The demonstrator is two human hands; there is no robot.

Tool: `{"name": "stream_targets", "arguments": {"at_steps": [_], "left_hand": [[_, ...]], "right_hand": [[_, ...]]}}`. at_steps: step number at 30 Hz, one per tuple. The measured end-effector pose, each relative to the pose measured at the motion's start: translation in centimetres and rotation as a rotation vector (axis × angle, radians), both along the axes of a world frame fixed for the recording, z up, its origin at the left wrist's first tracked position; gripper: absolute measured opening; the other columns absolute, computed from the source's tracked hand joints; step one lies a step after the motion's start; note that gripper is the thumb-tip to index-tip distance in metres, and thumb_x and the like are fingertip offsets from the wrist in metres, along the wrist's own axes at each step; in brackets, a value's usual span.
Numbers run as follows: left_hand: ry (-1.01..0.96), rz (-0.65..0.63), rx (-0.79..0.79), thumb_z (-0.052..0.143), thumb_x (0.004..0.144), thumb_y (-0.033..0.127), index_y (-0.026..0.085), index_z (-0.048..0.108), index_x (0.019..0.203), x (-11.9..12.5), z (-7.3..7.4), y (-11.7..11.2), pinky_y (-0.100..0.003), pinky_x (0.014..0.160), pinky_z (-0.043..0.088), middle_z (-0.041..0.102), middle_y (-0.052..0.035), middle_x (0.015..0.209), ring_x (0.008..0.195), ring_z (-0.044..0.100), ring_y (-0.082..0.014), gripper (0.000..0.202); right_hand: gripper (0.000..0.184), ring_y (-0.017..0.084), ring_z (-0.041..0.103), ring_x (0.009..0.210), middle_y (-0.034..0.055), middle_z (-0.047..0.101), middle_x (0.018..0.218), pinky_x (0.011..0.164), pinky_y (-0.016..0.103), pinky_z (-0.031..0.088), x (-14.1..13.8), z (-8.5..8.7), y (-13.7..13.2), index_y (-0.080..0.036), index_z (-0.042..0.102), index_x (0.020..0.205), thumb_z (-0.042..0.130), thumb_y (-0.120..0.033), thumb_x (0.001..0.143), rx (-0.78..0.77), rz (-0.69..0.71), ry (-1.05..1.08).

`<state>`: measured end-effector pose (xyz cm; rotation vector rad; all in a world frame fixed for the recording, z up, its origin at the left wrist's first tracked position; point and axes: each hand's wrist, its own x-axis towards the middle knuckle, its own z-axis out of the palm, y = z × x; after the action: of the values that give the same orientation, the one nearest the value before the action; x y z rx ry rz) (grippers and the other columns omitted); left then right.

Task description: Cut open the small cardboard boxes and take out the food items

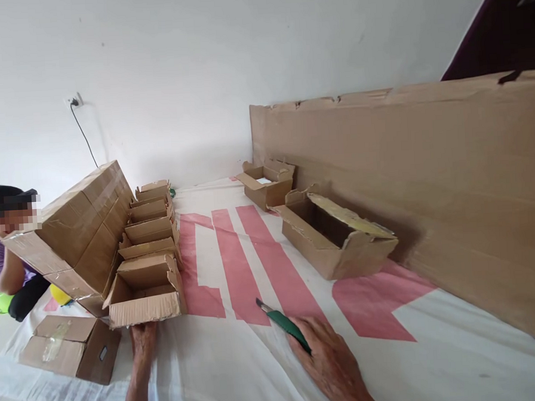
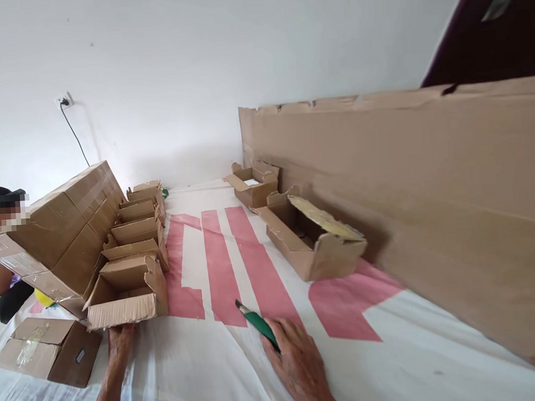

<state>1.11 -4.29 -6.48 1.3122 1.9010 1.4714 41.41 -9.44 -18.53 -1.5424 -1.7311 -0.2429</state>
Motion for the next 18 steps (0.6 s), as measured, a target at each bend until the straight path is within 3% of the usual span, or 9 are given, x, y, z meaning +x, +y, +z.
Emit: {"name": "stream_targets", "arguments": {"at_steps": [4, 11, 14, 18], "left_hand": [[-0.017, -0.053, 0.005, 0.076, 0.064, 0.069, 0.023, 0.076, 0.088, -0.5, -0.2, 0.9, -0.052, 0.096, 0.060, 0.076, -0.0101, 0.075, 0.096, 0.076, -0.0379, 0.052], [-0.037, -0.050, -0.017, 0.080, 0.058, 0.068, 0.027, 0.069, 0.068, -2.1, -0.7, 0.9, -0.055, 0.094, 0.062, 0.076, -0.0079, 0.071, 0.085, 0.076, -0.0364, 0.043], [-0.043, -0.028, 0.012, 0.079, 0.061, 0.068, 0.026, 0.073, 0.078, -2.5, -0.9, 0.7, -0.054, 0.102, 0.059, 0.076, -0.0082, 0.072, 0.092, 0.077, -0.0363, 0.045], [-0.036, -0.007, 0.035, 0.076, 0.065, 0.070, 0.024, 0.076, 0.100, -2.9, -1.3, 0.8, -0.053, 0.098, 0.062, 0.076, -0.0077, 0.076, 0.092, 0.077, -0.0355, 0.058]], "right_hand": [[0.032, 0.030, 0.071, 0.098, 0.0119, 0.075, 0.108, 0.081, 0.041, 0.055, 0.1, -0.2, 0.0, -0.023, 0.069, 0.119, 0.046, -0.041, 0.106, -0.009, 0.006, 0.000], [0.038, 0.030, 0.071, 0.097, 0.0128, 0.075, 0.108, 0.079, 0.041, 0.055, -0.1, -0.3, 0.1, -0.022, 0.069, 0.118, 0.041, -0.045, 0.109, 0.016, -0.017, -0.009], [0.039, 0.030, 0.071, 0.096, 0.0125, 0.075, 0.106, 0.076, 0.041, 0.055, -0.1, -0.2, 0.1, -0.023, 0.070, 0.116, 0.040, -0.046, 0.109, 0.010, -0.007, 0.002], [0.039, 0.031, 0.072, 0.098, 0.0127, 0.075, 0.107, 0.077, 0.042, 0.055, 0.0, -0.3, 0.1, -0.023, 0.070, 0.116, 0.040, -0.047, 0.108, 0.006, -0.004, 0.007]]}}
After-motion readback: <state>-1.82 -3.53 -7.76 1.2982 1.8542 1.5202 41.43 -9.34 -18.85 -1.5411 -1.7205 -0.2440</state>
